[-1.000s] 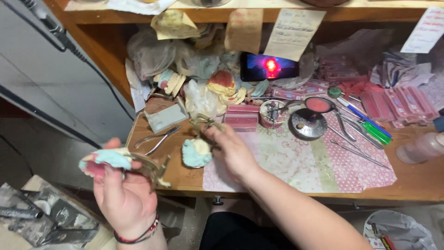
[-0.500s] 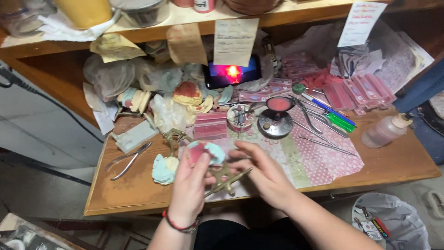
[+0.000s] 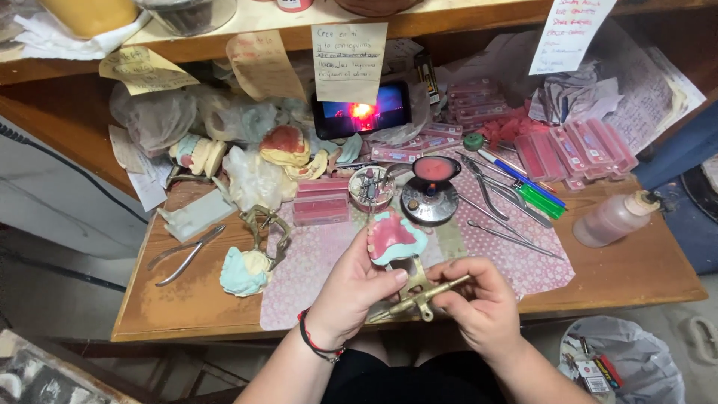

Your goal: Applying a liquid substance to a dental mold and refining it with a small tool on a laboratory bench.

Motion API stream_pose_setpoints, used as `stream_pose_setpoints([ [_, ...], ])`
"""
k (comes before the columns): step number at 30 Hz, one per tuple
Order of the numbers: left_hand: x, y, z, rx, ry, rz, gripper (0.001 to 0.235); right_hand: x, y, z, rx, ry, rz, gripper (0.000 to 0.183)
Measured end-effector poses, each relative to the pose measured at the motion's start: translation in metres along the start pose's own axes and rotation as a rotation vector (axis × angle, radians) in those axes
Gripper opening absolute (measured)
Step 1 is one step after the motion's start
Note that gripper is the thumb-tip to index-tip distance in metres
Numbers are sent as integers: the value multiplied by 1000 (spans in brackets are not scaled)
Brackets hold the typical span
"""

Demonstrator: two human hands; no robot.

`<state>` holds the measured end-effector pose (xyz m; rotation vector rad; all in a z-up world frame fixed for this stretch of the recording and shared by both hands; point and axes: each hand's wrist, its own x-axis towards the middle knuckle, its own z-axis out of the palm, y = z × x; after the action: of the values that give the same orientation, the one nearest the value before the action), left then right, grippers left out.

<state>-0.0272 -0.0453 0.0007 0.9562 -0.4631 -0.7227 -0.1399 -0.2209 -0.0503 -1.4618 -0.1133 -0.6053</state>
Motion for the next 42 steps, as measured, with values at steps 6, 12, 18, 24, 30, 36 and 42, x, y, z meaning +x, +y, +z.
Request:
stream_pose_setpoints([
  [6, 0, 2, 7, 43, 72, -63, 70, -4, -9, 3, 39, 41, -31, 31],
  [12, 0, 4, 7, 32, 3, -49, 66, -5, -18, 6, -15, 116, -51, 31],
  [18, -1, 1, 9, -35, -60, 24, 77, 3, -32, 11, -42, 122, -105, 31],
  [24, -6, 2, 5, -18, -13, -9, 87, 1, -34, 15, 37, 29, -200, 29],
  [30, -6, 6, 0, -3, -48, -34, 95, -7, -21, 1, -23, -19, -204, 30],
  [36, -3, 21, -11, 205, -86, 23, 84, -4, -16, -8, -264, -155, -162, 25],
  [42, -7, 34, 0, 636, 83, 89, 45, 1, -3, -16, -269, -293, 8, 43],
])
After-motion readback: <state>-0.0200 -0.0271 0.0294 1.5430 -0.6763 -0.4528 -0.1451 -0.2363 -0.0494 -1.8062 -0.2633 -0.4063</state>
